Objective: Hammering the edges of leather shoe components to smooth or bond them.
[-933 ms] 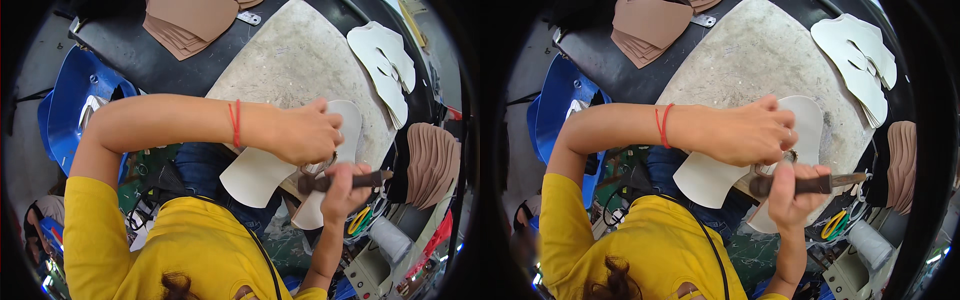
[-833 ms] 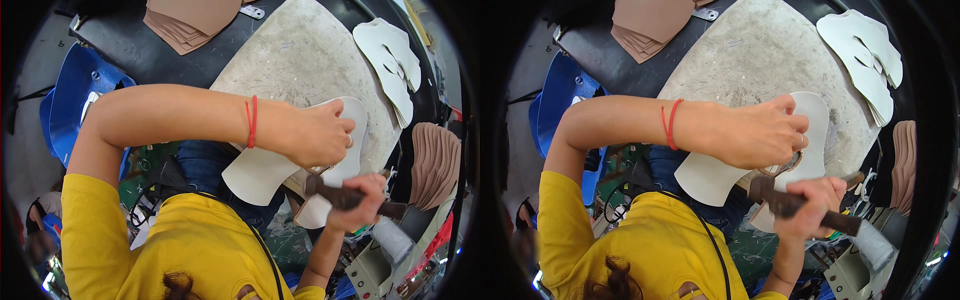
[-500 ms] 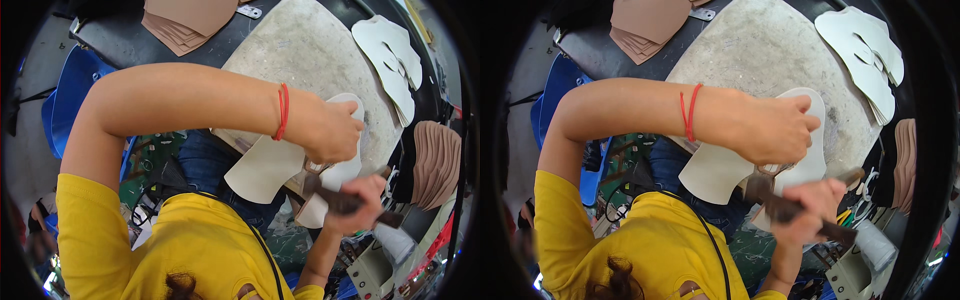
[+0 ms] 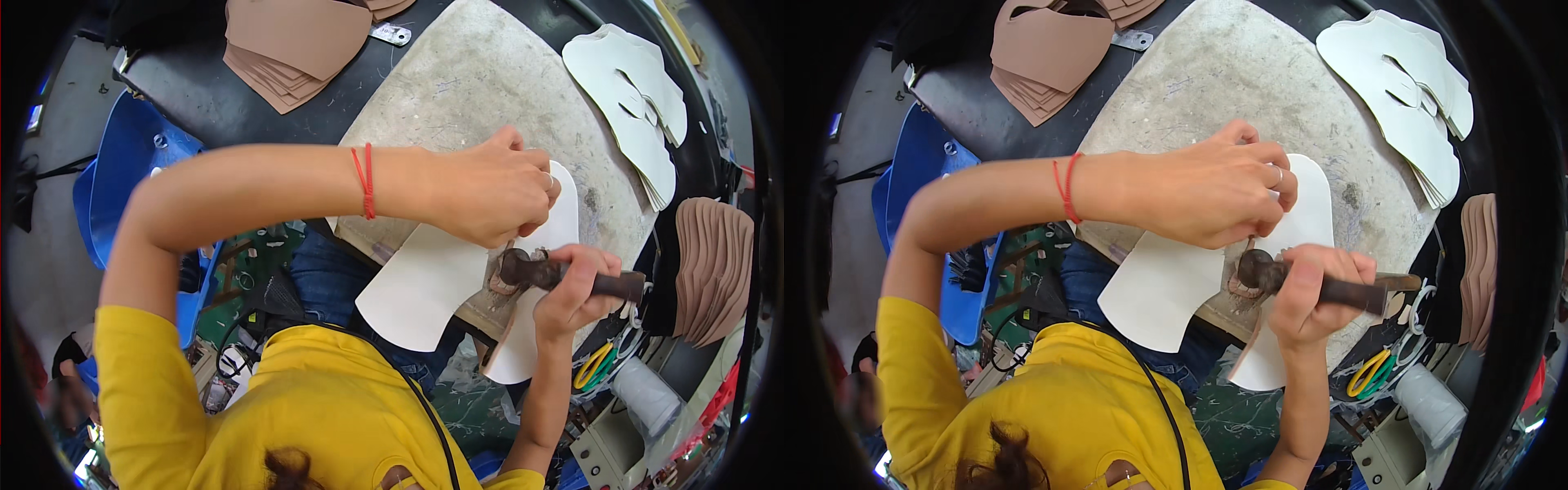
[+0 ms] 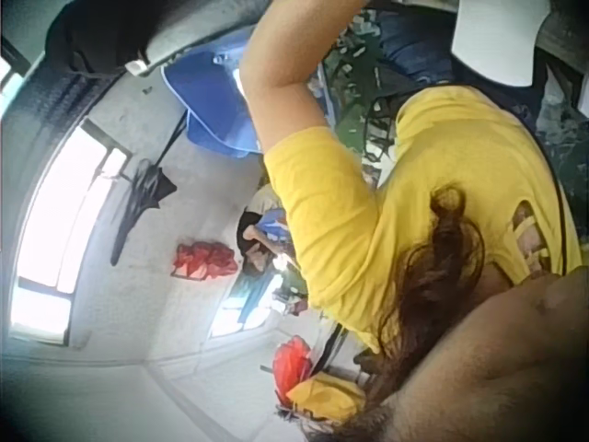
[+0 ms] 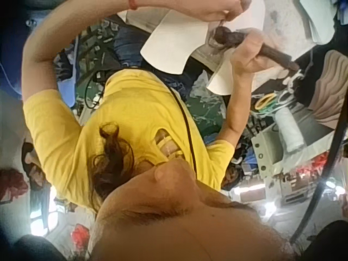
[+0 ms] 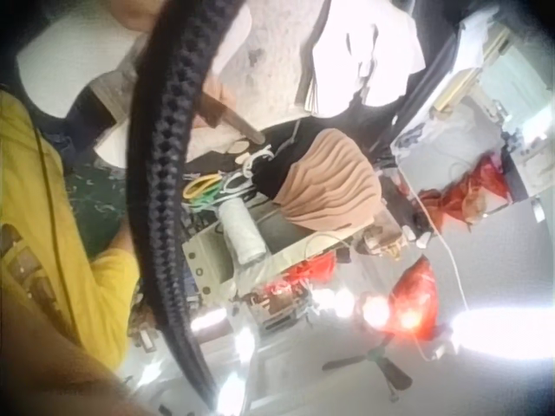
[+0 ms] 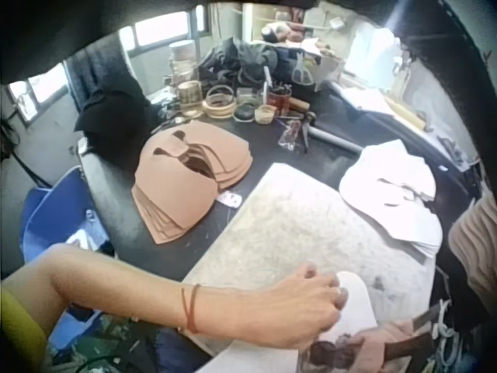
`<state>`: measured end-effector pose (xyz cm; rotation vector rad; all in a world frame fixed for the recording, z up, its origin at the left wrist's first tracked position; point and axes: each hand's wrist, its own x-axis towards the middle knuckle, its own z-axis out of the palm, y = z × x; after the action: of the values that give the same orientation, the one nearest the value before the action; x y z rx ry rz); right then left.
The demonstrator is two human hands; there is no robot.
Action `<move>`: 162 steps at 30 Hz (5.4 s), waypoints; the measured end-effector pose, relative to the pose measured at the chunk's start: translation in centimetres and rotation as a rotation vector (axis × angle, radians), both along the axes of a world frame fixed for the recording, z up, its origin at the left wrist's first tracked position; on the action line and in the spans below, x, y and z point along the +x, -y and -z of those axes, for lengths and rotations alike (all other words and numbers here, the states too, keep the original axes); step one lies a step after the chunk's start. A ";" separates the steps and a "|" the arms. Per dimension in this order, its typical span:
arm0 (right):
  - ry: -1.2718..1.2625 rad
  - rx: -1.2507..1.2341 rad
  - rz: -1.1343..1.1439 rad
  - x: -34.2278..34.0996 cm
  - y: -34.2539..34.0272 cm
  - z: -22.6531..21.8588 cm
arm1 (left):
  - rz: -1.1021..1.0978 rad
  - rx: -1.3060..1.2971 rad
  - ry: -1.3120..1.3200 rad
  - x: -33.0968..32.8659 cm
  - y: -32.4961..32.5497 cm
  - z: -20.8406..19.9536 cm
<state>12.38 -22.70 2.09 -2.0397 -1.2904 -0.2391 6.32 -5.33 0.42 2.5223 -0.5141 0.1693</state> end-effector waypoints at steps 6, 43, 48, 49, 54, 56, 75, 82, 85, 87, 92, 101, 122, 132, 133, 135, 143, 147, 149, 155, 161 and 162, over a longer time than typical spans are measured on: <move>0.170 -0.009 -0.145 0.3 -0.5 -1.9 | -0.008 -0.098 -0.058 0.5 0.2 0.1; -0.001 -0.019 -0.135 3.1 -2.0 -0.6 | -0.243 -0.395 0.183 1.0 0.8 1.6; -0.229 0.256 0.004 2.8 -1.4 -0.2 | 0.138 -0.081 -0.312 4.3 0.5 -1.9; -0.203 0.169 0.034 3.2 -1.4 0.2 | 0.084 -0.359 -0.151 3.6 0.4 1.4; -0.258 -0.001 -0.001 3.1 -1.8 -0.2 | -0.141 -0.052 0.155 1.9 -1.1 -0.4; -0.196 0.036 -0.319 3.0 -0.9 -2.4 | -0.009 0.064 -0.410 3.9 -1.1 -2.7; -0.109 -0.043 -0.250 4.0 -2.7 -2.3 | -0.440 -0.267 0.096 -0.2 -0.5 2.3; 0.307 0.186 -0.020 5.6 -4.1 -0.1 | -0.314 -0.308 -0.040 -0.3 -2.3 1.7; 0.133 0.345 0.106 5.0 -3.7 0.5 | -0.174 -0.280 -0.153 0.4 -3.4 0.4; 0.173 0.044 -0.130 4.0 -4.8 0.2 | -0.112 -0.246 -0.167 0.7 -4.7 0.3; 0.287 0.120 -0.195 5.8 -1.8 -3.0 | -0.142 -0.028 -0.087 -1.8 -4.6 -0.1; 0.148 -0.001 -0.056 1.0 1.4 0.0 | -0.271 0.185 0.142 -6.3 3.1 0.7; -0.118 -0.035 -0.297 0.5 0.1 -2.8 | -0.496 -0.333 -0.134 -5.7 1.8 0.0; 0.003 -0.030 -0.343 0.7 -2.9 -2.1 | -0.797 -0.282 -0.024 -8.9 1.3 -0.2; -0.061 0.029 -0.412 0.4 -3.1 -2.8 | -0.761 -0.303 -0.102 -8.8 0.7 -0.7; 0.156 -0.032 -0.378 -0.2 -3.7 -2.1 | -0.685 -0.320 -0.146 -8.6 0.3 -0.8; 0.023 0.137 -0.294 -1.9 -4.1 -3.2 | -0.569 -0.298 -0.066 -10.6 -0.9 0.3; 0.163 0.016 -0.235 -2.9 -5.2 0.4 | -0.538 -0.367 -0.013 -10.2 -1.0 1.3; 0.242 0.111 -0.153 -1.7 -4.5 -0.2 | -0.440 -0.334 -0.006 -10.3 -2.2 1.5; -0.043 0.566 0.536 2.7 3.3 -5.7 | -0.499 0.012 0.287 -3.7 5.0 -2.3; -0.329 0.522 0.758 5.8 9.0 1.6 | -0.367 -0.129 0.074 -1.0 11.5 -2.8; -0.281 0.494 0.738 5.7 10.0 2.9 | -0.248 -0.348 -0.240 -1.2 8.9 -4.5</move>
<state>18.04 -32.69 -0.85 -1.9293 -0.2274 -0.5221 5.17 -14.25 4.96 2.2163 -0.0659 0.0411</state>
